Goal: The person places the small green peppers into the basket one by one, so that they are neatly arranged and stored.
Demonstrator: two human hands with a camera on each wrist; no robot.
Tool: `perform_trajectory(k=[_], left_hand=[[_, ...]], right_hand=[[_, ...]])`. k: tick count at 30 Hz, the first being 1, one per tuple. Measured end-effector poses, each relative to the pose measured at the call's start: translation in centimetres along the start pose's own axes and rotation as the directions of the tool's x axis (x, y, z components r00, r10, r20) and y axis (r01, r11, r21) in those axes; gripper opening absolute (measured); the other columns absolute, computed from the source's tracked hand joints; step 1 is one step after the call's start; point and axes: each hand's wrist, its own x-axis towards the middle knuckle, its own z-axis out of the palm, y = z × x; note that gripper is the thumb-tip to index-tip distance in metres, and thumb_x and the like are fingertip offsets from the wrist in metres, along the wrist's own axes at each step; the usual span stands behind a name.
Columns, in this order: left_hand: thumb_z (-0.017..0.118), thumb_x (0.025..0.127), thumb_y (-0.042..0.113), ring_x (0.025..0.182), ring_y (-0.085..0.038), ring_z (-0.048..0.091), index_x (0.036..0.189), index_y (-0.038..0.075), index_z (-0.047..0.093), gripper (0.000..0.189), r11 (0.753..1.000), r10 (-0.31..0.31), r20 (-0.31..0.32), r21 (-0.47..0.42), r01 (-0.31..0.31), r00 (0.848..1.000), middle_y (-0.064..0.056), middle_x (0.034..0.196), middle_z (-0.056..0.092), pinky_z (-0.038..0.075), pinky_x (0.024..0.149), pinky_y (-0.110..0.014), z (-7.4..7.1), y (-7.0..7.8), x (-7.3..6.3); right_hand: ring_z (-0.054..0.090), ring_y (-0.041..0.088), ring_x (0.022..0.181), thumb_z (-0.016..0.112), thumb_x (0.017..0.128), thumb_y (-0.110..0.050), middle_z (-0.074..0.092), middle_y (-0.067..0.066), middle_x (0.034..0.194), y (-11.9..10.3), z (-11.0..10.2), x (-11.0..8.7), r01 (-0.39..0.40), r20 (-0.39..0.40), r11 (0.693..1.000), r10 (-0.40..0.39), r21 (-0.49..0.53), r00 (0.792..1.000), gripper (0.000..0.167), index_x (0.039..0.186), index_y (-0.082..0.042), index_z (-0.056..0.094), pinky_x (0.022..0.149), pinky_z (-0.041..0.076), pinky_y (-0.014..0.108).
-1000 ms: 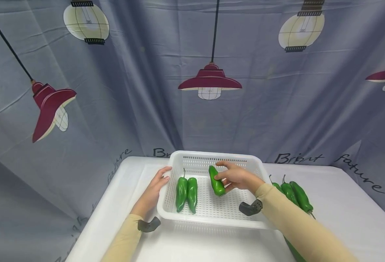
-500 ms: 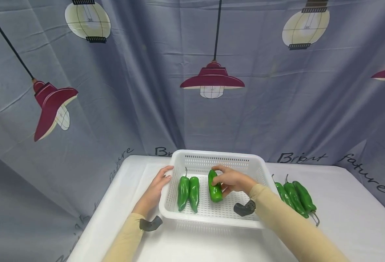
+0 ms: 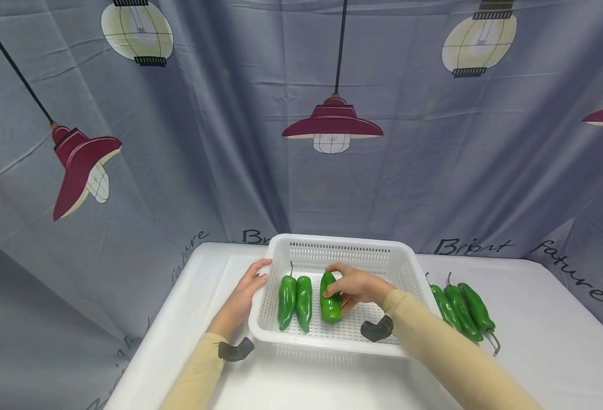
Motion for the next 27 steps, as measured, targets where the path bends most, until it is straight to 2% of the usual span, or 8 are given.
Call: perform_trajectory(k=[7, 17, 27], left_hand=[[0.033, 0.111, 0.025, 0.129, -0.044, 0.057, 0.156, 0.014, 0.027, 0.047, 1.000, 0.000, 0.002, 0.003, 0.000, 1.000, -0.031, 0.154, 0.039, 0.059, 0.101, -0.049, 0.02, -0.04, 0.02], [0.035, 0.110, 0.025, 0.130, -0.044, 0.057, 0.156, 0.014, 0.028, 0.047, 1.000, -0.006, -0.009, 0.002, 0.006, 1.000, -0.029, 0.155, 0.038, 0.058, 0.101, -0.049, 0.02, 0.14, 0.08], [0.033, 0.111, 0.025, 0.128, -0.042, 0.059, 0.157, 0.014, 0.026, 0.048, 1.000, -0.007, 0.002, -0.004, 0.007, 1.000, -0.031, 0.154, 0.039, 0.059, 0.100, -0.048, -0.11, 0.02, 0.00]], right_hand=[[0.071, 0.032, 0.080, 0.071, 0.088, -0.001, 0.063, 0.023, 0.110, 0.31, 0.65, 0.54, -0.009, -0.013, 1.000, 0.008, -0.004, 1.000, 0.077, 0.153, -0.007, 0.030, 0.064, 0.066, 0.041], [0.068, 0.022, 0.071, 0.068, 0.091, 0.001, 0.067, 0.019, 0.101, 0.11, 0.79, 0.52, -0.014, -0.003, 1.000, 0.014, -0.007, 1.000, 0.077, 0.156, -0.004, 0.028, 0.058, 0.063, 0.031], [0.069, 0.021, 0.070, 0.064, 0.091, 0.005, 0.066, 0.023, 0.109, 0.29, 1.05, 0.86, -0.023, 0.014, 1.000, 0.023, 0.007, 1.000, 0.066, 0.151, -0.001, 0.036, 0.058, 0.063, 0.029]])
